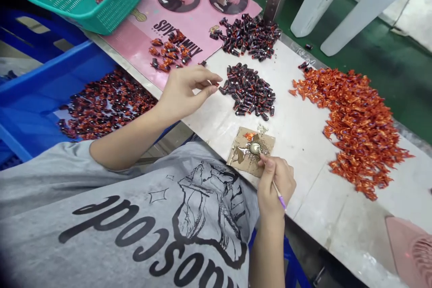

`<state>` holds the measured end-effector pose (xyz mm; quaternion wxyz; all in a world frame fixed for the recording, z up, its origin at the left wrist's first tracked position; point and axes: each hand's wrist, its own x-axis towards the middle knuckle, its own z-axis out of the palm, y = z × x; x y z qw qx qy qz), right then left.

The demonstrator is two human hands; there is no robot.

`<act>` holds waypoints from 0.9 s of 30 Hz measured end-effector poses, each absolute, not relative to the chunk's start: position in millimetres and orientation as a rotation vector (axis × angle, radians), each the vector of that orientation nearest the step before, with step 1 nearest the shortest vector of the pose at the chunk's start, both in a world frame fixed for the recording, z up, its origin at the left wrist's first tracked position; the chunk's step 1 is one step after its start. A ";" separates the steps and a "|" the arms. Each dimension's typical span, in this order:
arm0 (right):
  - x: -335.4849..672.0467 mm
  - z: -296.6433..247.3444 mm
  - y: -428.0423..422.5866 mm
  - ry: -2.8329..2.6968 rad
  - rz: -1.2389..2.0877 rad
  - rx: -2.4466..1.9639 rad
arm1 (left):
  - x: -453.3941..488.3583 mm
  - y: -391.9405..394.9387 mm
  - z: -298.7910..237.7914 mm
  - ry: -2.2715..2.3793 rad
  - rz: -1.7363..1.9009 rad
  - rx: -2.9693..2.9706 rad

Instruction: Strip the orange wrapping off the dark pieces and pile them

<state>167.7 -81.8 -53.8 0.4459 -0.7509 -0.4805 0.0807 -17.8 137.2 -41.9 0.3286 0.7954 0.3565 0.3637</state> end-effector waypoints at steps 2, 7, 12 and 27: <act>168.1 -56.0 -80.4 -1.222 0.164 -1.880 | -16.9 118.0 -38.8 0.824 0.999 1.845; 164.1 -52.2 -79.3 -1.219 0.101 -1.805 | -4.6 76.6 -35.6 0.581 0.764 1.217; 148.2 -35.3 -78.7 -1.099 0.039 -1.521 | 9.2 51.6 -39.0 0.425 0.526 0.816; 134.5 -23.4 -74.4 -1.298 0.056 -1.293 | 13.6 43.8 -32.9 0.457 0.462 0.600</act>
